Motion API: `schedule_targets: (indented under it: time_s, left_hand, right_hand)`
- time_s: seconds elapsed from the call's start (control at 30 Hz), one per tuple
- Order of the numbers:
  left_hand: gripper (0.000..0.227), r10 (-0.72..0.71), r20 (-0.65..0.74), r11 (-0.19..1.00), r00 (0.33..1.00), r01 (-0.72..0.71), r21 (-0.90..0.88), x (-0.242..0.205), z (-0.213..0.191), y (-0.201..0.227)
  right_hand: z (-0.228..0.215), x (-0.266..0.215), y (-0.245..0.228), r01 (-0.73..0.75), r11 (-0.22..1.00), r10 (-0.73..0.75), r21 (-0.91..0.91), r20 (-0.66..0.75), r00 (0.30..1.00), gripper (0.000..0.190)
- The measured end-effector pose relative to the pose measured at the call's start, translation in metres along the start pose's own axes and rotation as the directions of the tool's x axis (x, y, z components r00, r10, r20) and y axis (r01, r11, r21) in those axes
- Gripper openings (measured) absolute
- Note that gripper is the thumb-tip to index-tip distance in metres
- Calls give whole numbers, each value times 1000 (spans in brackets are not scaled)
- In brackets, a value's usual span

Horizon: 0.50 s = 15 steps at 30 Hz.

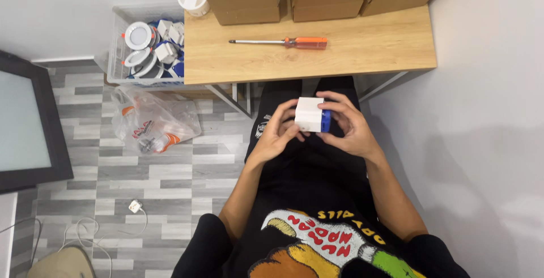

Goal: The person assembles a blue electrical socket by screwing it to a white base using an orange screwdriver. They then insert a black component and a white adapter into the socket, securing them with screws. The person handles the components and tools on a wooden table.

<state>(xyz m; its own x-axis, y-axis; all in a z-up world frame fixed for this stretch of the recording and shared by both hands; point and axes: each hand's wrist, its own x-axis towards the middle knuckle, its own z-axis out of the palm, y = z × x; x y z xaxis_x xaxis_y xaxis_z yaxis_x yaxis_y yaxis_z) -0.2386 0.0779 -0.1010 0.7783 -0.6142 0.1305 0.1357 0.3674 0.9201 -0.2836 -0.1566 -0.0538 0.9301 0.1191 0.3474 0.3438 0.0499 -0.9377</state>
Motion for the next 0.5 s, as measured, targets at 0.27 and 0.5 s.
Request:
schedule_targets:
  time_s: [0.27, 0.5]
  left_hand:
    - [83, 3, -88, 973, 996, -24, -230, -3, -8, -17]
    - [77, -57, -107, 929, 993, 14, -370, -6, -39, -39]
  right_hand:
    - [17, -2, 7, 38, 999, -38, -7, -5, 999, 72]
    - [23, -8, 38, -98, 995, 96, 28, 61, 993, 99]
